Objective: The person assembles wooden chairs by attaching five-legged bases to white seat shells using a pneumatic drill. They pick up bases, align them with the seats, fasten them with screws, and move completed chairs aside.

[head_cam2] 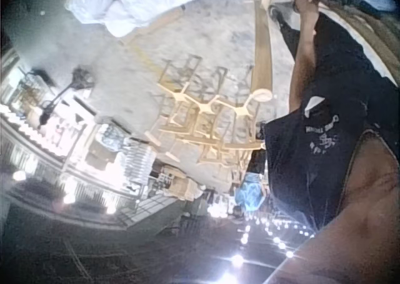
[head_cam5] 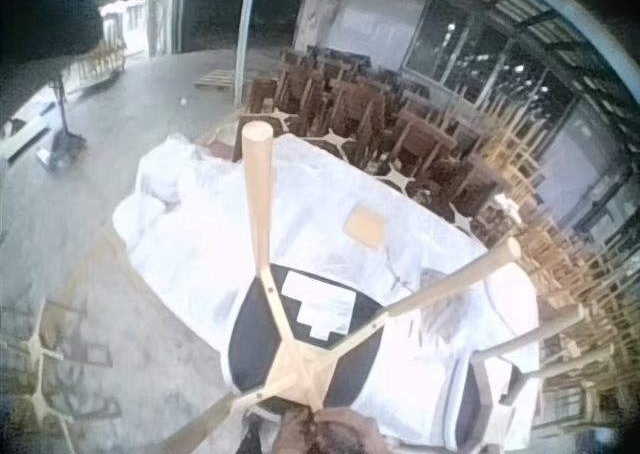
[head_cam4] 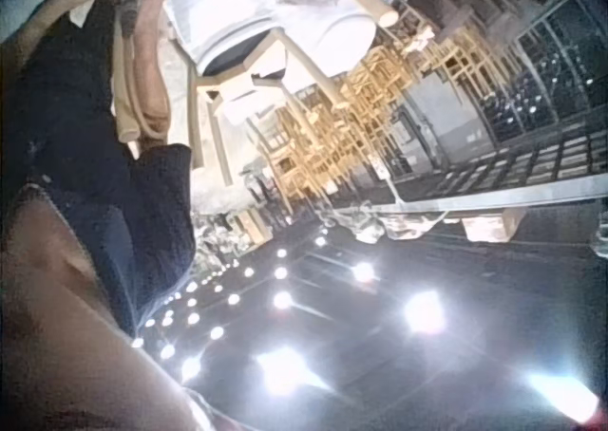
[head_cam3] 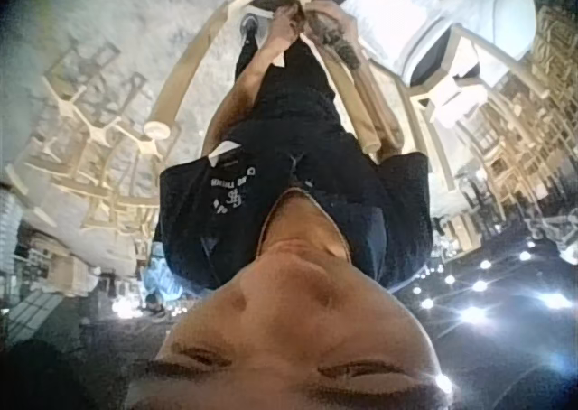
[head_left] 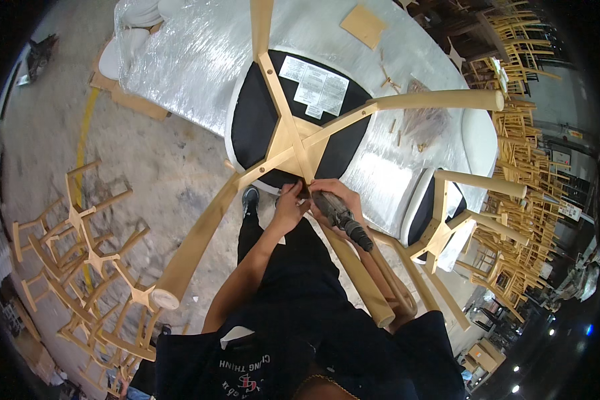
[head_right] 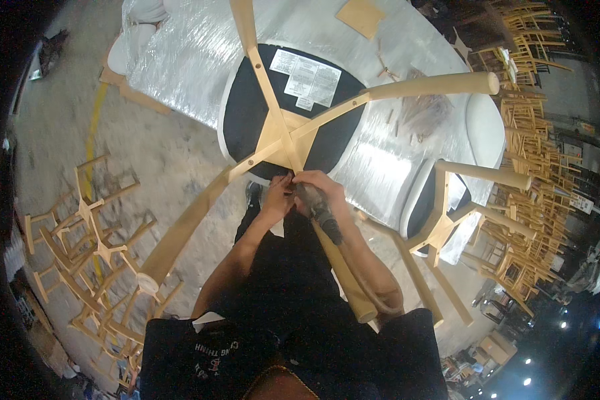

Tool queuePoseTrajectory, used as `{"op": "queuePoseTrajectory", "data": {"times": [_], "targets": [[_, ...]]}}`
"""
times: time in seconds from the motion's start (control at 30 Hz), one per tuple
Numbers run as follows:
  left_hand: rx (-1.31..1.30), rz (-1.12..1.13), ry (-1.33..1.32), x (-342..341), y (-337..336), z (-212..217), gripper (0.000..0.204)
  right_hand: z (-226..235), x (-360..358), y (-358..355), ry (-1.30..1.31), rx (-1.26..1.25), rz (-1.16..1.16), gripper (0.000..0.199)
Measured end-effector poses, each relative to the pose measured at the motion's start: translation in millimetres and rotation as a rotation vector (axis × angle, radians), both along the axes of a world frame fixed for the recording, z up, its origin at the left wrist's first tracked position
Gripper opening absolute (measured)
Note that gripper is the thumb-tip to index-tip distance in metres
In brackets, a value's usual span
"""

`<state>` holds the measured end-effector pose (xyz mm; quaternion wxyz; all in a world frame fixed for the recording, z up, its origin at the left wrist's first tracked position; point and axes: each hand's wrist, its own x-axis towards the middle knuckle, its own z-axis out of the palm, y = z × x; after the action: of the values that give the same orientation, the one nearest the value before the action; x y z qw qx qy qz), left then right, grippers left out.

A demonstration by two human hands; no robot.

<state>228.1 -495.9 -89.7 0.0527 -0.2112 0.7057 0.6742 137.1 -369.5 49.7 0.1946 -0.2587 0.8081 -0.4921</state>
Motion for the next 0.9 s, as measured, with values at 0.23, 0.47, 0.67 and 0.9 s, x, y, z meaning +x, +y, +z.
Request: {"op": "queuePoseTrajectory", "data": {"times": [0.23, 0.47, 0.67, 0.9], "targets": [[-0.296, 0.217, 0.287, -80.8, -43.1, 66.1, 0.016, -1.1, -8.5, -0.1, -0.050, -0.097, -0.043, 0.041], [-0.964, -0.294, 0.191, -226.7, -25.9, 57.9, 0.027, 45.8, -4.7, 9.0, 0.064, -0.097, 0.148, 0.054], [-1.077, -0.378, 0.013, -255.0, 13.3, 40.1, 0.032, 60.0, -72.5, 49.3, 0.191, 0.068, -0.369, 0.039], [-1.070, -0.430, -0.020, -261.7, 13.1, 41.3, 0.044, 7.5, -184.9, 42.7, -0.083, -0.553, -0.784, 0.054]]}}
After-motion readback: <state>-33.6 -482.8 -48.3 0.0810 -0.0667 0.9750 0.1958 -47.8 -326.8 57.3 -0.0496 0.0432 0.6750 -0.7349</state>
